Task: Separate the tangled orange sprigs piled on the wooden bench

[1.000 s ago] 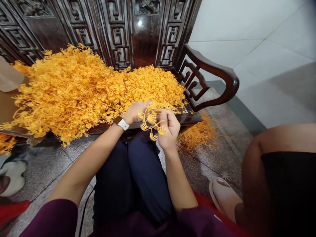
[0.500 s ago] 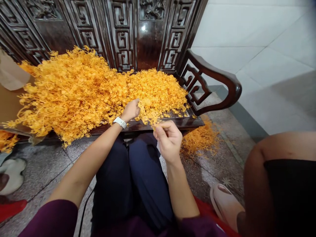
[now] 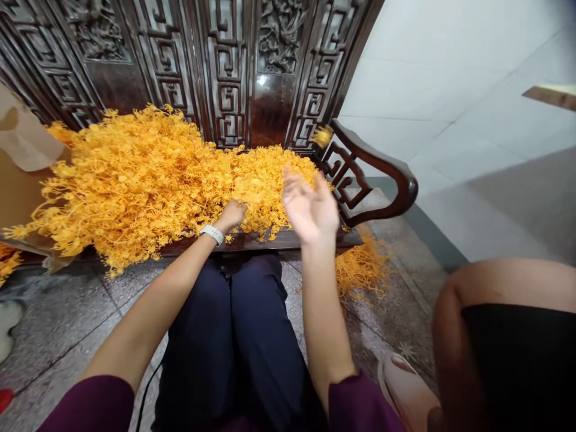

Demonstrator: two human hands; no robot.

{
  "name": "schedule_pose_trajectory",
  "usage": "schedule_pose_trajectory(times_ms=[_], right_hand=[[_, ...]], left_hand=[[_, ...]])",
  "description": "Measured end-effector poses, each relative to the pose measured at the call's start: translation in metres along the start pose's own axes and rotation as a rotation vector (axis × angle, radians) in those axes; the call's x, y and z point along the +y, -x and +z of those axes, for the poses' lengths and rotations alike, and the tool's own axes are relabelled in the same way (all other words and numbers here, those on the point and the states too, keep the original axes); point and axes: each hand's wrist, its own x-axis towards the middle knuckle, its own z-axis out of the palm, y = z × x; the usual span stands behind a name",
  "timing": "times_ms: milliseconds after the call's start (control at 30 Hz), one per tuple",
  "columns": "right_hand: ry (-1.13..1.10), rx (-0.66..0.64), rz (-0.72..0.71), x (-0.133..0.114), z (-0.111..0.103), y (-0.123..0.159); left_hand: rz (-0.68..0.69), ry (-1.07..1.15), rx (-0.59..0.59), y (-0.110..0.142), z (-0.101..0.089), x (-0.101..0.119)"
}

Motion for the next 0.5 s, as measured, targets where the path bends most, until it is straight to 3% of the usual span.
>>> schedule_pose_trajectory(times_ms=[233, 400, 500], right_hand=[[-0.079, 0.187, -0.009, 0.052, 0.042, -0.055], [0.129, 0.093, -0.097, 0.061, 0.044, -0.054], [0.17, 0.128, -0.121, 0.061, 0.047, -0.056]], left_hand=[[0.124, -0.151, -0.007, -0.001, -0.001, 0.006], [0.225, -0.292, -0.041, 0.004, 0.003, 0.015], [0.286, -0.372, -0.081, 0.013, 0.005, 0.024]])
